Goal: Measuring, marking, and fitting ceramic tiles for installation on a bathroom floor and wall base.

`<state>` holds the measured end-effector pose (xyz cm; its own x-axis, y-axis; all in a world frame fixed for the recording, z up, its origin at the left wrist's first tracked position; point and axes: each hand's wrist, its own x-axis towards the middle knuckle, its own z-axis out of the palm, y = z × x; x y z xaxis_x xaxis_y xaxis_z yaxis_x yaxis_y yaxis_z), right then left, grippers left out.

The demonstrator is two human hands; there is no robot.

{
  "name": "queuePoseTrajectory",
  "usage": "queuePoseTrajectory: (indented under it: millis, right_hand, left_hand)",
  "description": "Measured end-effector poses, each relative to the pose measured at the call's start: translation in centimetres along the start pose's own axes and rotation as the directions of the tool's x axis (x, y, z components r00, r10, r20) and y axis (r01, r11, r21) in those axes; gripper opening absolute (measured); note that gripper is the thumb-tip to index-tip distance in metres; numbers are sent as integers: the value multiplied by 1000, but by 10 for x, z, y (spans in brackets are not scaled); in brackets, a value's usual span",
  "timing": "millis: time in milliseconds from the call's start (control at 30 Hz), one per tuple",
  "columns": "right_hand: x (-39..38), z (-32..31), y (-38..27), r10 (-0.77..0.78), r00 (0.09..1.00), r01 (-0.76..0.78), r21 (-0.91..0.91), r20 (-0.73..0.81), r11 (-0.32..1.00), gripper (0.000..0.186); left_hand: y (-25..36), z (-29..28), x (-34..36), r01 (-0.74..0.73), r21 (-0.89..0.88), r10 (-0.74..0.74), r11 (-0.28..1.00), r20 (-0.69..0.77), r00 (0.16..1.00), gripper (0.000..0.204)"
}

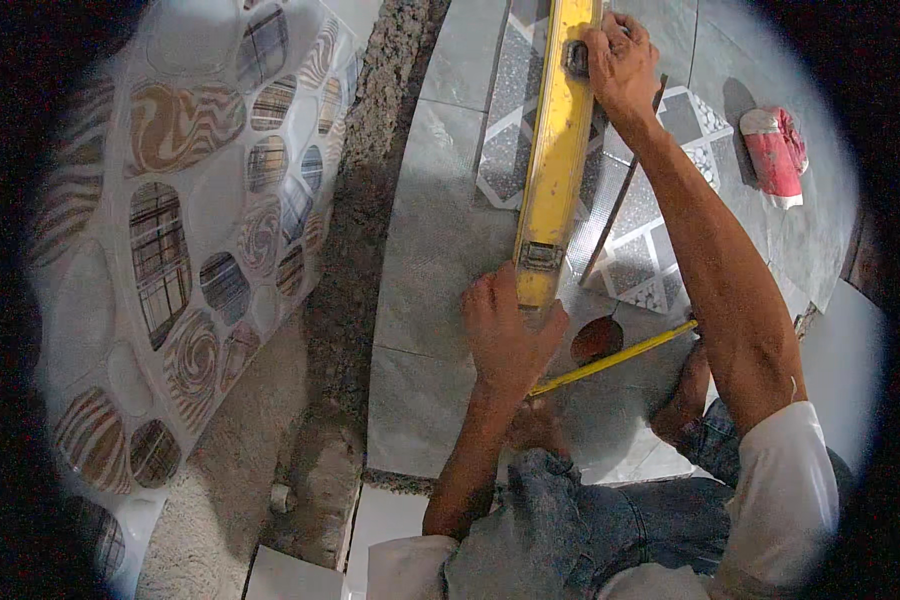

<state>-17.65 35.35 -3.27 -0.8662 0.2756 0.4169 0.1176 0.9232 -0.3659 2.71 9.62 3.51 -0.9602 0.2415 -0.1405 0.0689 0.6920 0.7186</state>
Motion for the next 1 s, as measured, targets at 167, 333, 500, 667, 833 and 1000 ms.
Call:
queuePoseTrajectory:
  millis: [167, 333, 500, 667, 833, 1000]
  right_hand:
    - [-3, -2, -16, 154, 987, -154, -5, 49, 988, 47]
    - [3, -6, -27, 244, 970, -242, 145, 3, 959, 51]
    - [-1, -10, -27, 218, 972, -228, 114, 91, 967, 46]
    - [1, -3, -27, 160, 987, -161, 82, 10, 984, 37]
    - [2, -2, -26, 151, 988, -152, 48, 21, 987, 38]
    - [7, -13, -36, 32, 999, -29, 121, -22, 992, 37]
  left_hand:
    - [1, -7, 0, 14, -69, -11, 998, 44, 999, 63]
    - [-4, -28, 11, 115, -363, -158, 925, -92, 983, 42]
    - [-7, -47, 40, 152, -478, -255, 865, -158, 954, 26]
    - [-7, -58, 66, 215, -541, -297, 813, -68, 952, 22]
    - [-1, -43, 72, 195, -419, -214, 887, 3, 977, 16]
    - [2, -25, 77, -22, -140, 7, 990, -104, 995, 18]
